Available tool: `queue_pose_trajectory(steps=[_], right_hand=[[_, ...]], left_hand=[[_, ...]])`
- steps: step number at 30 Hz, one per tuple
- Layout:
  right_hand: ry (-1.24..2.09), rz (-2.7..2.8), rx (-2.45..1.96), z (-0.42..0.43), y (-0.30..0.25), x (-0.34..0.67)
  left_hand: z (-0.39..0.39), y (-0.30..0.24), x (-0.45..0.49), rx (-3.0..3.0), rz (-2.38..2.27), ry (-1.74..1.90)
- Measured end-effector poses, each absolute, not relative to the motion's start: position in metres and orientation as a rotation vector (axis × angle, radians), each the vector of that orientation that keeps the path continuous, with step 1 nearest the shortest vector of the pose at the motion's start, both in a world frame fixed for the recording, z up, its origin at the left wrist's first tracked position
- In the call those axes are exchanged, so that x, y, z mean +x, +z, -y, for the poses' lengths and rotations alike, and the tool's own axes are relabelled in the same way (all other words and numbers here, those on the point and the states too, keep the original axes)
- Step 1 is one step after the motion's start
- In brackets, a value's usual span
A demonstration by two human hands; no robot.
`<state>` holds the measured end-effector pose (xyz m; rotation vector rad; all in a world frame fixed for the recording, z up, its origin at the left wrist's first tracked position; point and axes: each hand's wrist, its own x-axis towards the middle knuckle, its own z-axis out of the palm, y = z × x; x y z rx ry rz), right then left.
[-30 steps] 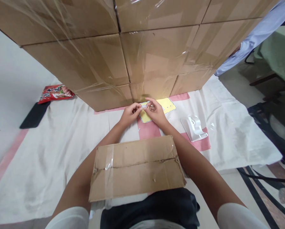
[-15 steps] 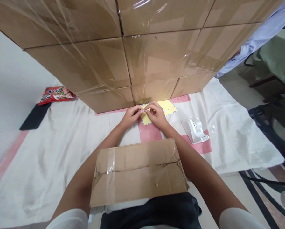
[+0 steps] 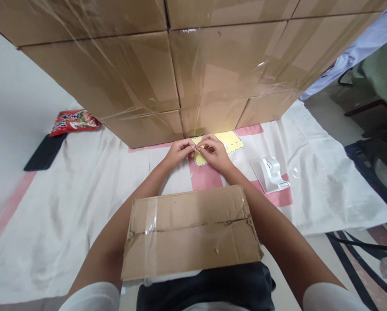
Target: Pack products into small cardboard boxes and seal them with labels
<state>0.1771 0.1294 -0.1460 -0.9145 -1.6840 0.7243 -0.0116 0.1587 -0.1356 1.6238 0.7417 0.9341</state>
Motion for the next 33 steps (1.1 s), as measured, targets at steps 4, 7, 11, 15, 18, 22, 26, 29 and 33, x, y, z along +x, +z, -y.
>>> queue_pose_trajectory(steps=[4,7,11,15,18,22,26,29,33], right_hand=[[0.694,1.698,-0.952,-0.129,-0.147,0.176],[0.613,1.645,-0.972,-0.126,-0.143,0.175],[0.618,1.566,-1.043,-0.121,-0.137,0.172],[0.792,1.449,-1.134,-0.118,-0.134,0.171],[0.822,1.387,-1.137,-0.118,-0.133,0.171],[0.864,1.436,-1.076,-0.117,-0.132,0.169],[0.922,1.421,-1.045,-0.117,-0.133,0.168],[0.965,1.400,-1.027,-0.118,-0.132,0.169],[1.022,1.399,-0.990,-0.119,-0.131,0.170]], left_hand=[[-0.160,-0.138,-0.011,1.640,-0.764,0.955],[-0.157,-0.141,-0.011,1.676,-0.812,1.015],[-0.151,-0.143,-0.010,2.100,-0.993,1.244],[-0.149,-0.142,-0.011,2.637,-1.090,1.361],[-0.149,-0.141,-0.010,2.822,-1.139,1.428],[-0.149,-0.140,-0.009,2.991,-1.153,1.478],[-0.149,-0.140,-0.008,3.079,-1.100,1.487],[-0.149,-0.140,-0.008,3.147,-1.044,1.523],[-0.149,-0.140,-0.008,3.131,-1.080,1.494]])
